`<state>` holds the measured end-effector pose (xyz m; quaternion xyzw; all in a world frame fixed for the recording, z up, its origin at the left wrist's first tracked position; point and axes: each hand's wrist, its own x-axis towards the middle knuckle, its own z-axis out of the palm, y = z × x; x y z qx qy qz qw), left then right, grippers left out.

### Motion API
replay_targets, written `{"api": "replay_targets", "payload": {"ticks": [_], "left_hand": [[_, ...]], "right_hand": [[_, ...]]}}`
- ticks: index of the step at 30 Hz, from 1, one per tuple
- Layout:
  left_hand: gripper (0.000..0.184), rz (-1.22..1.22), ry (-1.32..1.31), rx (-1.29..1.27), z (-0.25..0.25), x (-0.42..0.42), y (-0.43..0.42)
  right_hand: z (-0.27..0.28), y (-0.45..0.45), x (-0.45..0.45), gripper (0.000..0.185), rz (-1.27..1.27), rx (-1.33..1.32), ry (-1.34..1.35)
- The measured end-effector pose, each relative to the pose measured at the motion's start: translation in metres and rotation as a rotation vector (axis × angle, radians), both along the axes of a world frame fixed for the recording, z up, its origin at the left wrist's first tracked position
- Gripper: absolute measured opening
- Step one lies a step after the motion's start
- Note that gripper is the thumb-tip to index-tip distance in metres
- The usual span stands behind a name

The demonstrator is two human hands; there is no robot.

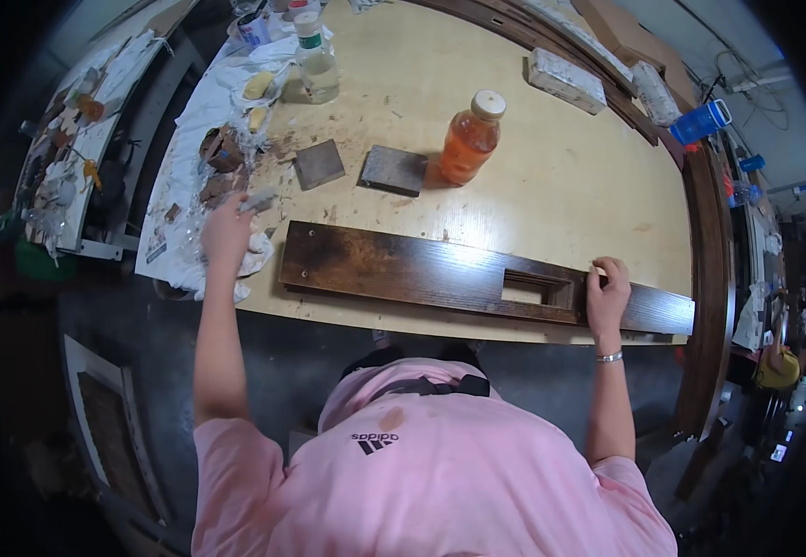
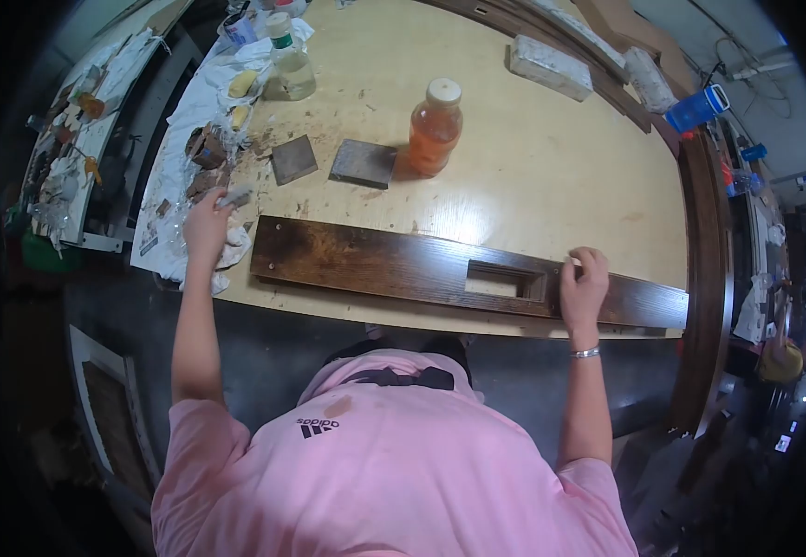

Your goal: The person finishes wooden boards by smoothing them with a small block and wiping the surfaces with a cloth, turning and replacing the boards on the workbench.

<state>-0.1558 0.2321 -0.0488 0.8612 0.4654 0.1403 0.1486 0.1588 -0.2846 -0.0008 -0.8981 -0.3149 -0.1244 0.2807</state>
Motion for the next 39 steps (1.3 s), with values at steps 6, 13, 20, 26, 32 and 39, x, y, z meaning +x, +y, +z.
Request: {"api": "replay_targets", "payload": {"ticks": [6,13,20,26,32,39], "left_hand": [[0.029,-0.111,-0.667,-0.505,0.083,0.002,-0.072],[0.025,-0.440,-0.405,-0.280,0.121,0.038,-0.148],[0.027,-0.402,-0.381,-0.304,0.122,0.024,-0.159],[0.030,-0.538,-0.283,-0.343,0.099,0.006,-0.186],[0.025,-0.522,-0.234,-0.303,0.080,-0.001,-0.195],[0.014,-0.277,-0.624,-0.240,0.075,-0.045,-0.182]], "right_hand": [[0.034,0.121,-0.063,0.020,0.343,0.310,0.292],[0.093,0.228,-0.128,0.035,0.728,0.147,-0.086],[0.066,0.214,-0.105,0.016,0.651,0.080,0.218],[0.055,0.223,-0.094,0.024,0.424,0.210,0.582],[0.039,0.278,-0.133,0.026,0.659,0.126,0.487],[0.023,0.328,-0.168,0.025,0.895,0.108,0.612]]}}
